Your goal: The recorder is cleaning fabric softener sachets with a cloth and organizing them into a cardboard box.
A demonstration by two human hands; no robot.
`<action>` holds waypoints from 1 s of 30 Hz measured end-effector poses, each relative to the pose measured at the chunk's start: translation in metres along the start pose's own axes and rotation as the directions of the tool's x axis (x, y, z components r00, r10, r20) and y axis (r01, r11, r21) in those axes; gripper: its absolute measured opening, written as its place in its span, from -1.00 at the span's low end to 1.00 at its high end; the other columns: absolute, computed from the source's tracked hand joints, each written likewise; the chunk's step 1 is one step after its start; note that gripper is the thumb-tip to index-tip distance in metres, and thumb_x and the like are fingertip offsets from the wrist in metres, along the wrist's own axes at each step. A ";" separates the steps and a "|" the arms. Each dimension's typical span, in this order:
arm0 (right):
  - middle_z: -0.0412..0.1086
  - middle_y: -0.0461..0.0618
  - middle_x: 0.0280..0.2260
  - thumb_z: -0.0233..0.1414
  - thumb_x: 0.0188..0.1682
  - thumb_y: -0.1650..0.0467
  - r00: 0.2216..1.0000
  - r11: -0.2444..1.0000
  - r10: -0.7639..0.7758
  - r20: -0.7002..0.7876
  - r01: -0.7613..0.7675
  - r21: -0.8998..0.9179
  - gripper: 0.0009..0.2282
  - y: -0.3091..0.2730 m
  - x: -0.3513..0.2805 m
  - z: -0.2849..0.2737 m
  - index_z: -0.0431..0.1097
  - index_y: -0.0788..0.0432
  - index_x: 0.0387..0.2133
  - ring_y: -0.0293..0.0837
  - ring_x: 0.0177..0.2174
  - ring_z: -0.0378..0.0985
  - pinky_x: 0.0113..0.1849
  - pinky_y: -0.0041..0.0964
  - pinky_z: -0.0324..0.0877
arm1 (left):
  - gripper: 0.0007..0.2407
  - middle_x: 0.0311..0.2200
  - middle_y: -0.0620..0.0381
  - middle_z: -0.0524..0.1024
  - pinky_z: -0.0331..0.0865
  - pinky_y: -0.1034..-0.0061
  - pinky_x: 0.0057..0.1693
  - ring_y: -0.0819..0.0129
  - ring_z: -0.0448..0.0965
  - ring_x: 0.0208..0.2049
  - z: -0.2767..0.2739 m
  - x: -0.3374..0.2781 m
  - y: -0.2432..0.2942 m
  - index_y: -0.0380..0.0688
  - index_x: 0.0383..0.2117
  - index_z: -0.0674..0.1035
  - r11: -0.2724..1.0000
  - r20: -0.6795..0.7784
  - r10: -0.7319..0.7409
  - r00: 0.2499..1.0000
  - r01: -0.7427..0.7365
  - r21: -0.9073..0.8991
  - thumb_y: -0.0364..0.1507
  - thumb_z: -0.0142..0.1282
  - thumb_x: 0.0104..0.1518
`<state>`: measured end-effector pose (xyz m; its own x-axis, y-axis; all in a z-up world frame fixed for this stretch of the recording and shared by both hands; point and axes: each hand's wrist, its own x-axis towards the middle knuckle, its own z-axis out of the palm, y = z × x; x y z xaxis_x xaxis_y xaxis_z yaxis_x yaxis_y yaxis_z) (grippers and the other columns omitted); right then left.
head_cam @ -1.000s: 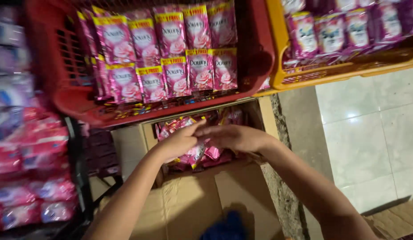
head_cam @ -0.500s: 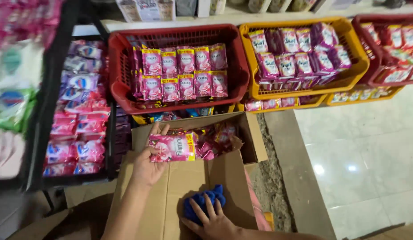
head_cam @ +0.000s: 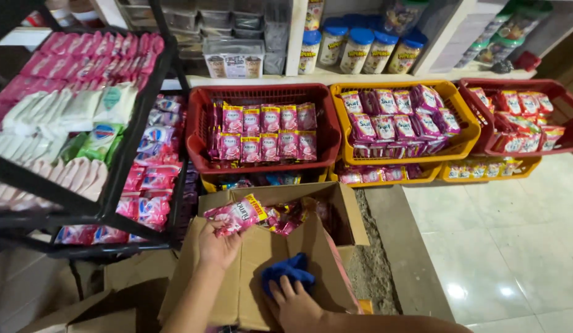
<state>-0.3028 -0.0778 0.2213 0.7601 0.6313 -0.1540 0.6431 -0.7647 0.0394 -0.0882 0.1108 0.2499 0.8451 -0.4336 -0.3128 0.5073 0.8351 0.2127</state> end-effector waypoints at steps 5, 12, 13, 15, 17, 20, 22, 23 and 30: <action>0.15 0.49 0.19 0.07 -0.04 0.26 0.991 0.997 -0.075 -0.107 0.078 0.028 -0.62 0.017 -0.027 -0.052 0.47 0.34 -0.11 0.53 0.00 0.16 -0.20 0.28 0.28 | -0.46 0.14 -0.12 0.43 0.47 0.08 0.13 0.02 0.49 0.07 0.038 -0.020 -0.009 0.01 0.25 0.39 0.995 -0.113 0.037 0.993 -0.026 0.095 -0.52 -0.19 0.01; 0.29 0.25 0.15 -0.03 0.03 0.37 0.937 0.950 -0.211 -0.277 0.130 -0.284 -0.65 0.009 -0.074 -0.049 0.42 0.15 0.09 0.29 0.01 0.28 -0.20 0.16 0.34 | -0.81 0.00 0.20 0.60 0.51 0.17 -0.10 0.14 0.55 0.08 0.099 -0.100 -0.041 0.08 -0.07 0.43 0.995 -0.277 0.101 0.956 -0.102 0.008 -0.47 -0.21 0.26; 0.29 0.25 0.15 -0.03 0.03 0.37 0.937 0.950 -0.209 -0.279 0.127 -0.285 -0.65 0.012 -0.081 -0.033 0.42 0.15 0.09 0.29 0.01 0.28 -0.20 0.16 0.34 | -0.81 0.00 0.20 0.60 0.51 0.17 -0.10 0.14 0.55 0.08 0.115 -0.118 -0.043 0.08 -0.07 0.43 0.995 -0.275 0.101 0.956 -0.102 0.010 -0.47 -0.21 0.26; 0.19 0.06 0.20 -0.07 0.09 0.28 0.947 0.976 -0.193 -0.258 0.213 0.051 -0.55 0.016 -0.097 0.000 0.29 -0.26 0.30 0.21 0.06 0.14 -0.04 0.23 0.13 | -0.39 0.40 -0.15 0.25 0.02 -0.17 0.43 -0.15 0.15 0.44 0.145 -0.153 -0.048 -0.03 0.35 0.27 0.994 -0.414 -0.089 0.906 0.055 -0.093 0.00 -0.50 0.25; 0.20 0.09 0.16 0.07 0.00 0.27 0.975 0.942 -0.051 -0.214 0.119 0.315 -0.51 0.036 -0.087 -0.092 0.29 -0.14 0.27 0.20 0.03 0.23 -0.04 0.14 0.24 | -0.32 0.36 -0.07 0.28 0.07 -0.04 0.42 -0.06 0.20 0.40 0.117 -0.150 -0.053 0.00 0.38 0.26 0.995 -0.389 -0.079 0.918 0.046 -0.094 0.11 -0.46 0.21; 0.20 0.11 0.11 0.20 -0.10 0.13 0.976 0.864 0.203 -0.081 -0.140 0.483 -0.37 0.055 -0.073 -0.140 0.22 -0.03 0.26 0.18 -0.06 0.37 -0.09 0.05 0.32 | -0.31 0.36 -0.04 0.25 0.05 0.01 0.43 -0.05 0.15 0.40 0.062 -0.130 -0.061 -0.05 0.40 0.13 0.982 0.014 -0.041 0.999 0.043 -0.182 0.13 -0.40 0.25; 0.18 0.10 0.10 0.21 -0.13 0.00 0.942 0.869 0.331 -0.052 -0.283 0.406 -0.27 0.051 -0.065 -0.121 0.14 -0.04 0.29 0.18 -0.12 0.41 -0.13 0.06 0.31 | -0.36 0.40 -0.07 0.18 -0.02 -0.06 0.46 -0.11 0.04 0.42 0.040 -0.118 -0.062 -0.11 0.40 0.01 0.966 0.387 0.010 0.922 0.091 -0.242 0.04 -0.39 0.31; 0.08 0.26 0.17 0.18 -0.26 -0.16 0.921 0.869 0.387 -0.050 -0.347 0.352 -0.19 0.046 -0.062 -0.103 0.24 -0.04 0.21 0.32 -0.07 0.27 -0.10 0.21 0.20 | -0.36 0.35 -0.10 0.26 0.08 -0.06 0.41 -0.11 0.16 0.37 0.039 -0.111 -0.060 -0.12 0.37 0.16 0.961 0.398 -0.033 0.917 0.138 -0.239 0.07 -0.26 0.28; 0.10 0.13 0.21 0.27 -0.34 0.13 0.920 0.894 0.351 -0.176 -0.273 0.356 -0.35 -0.001 -0.050 -0.066 0.37 -0.05 0.11 0.43 0.16 -0.02 0.08 0.59 -0.16 | -0.34 0.30 -0.23 0.30 0.23 -0.17 0.35 -0.22 0.33 0.26 0.056 -0.078 -0.063 -0.14 0.32 0.34 0.844 0.504 -0.150 0.851 0.375 -0.384 0.01 0.12 0.18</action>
<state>-0.3354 -0.1006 0.2939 0.9411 0.3348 0.0465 0.3343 -0.9016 -0.2746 -0.1763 0.0732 0.3132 0.7283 -0.6643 0.1681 0.6803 0.6716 -0.2934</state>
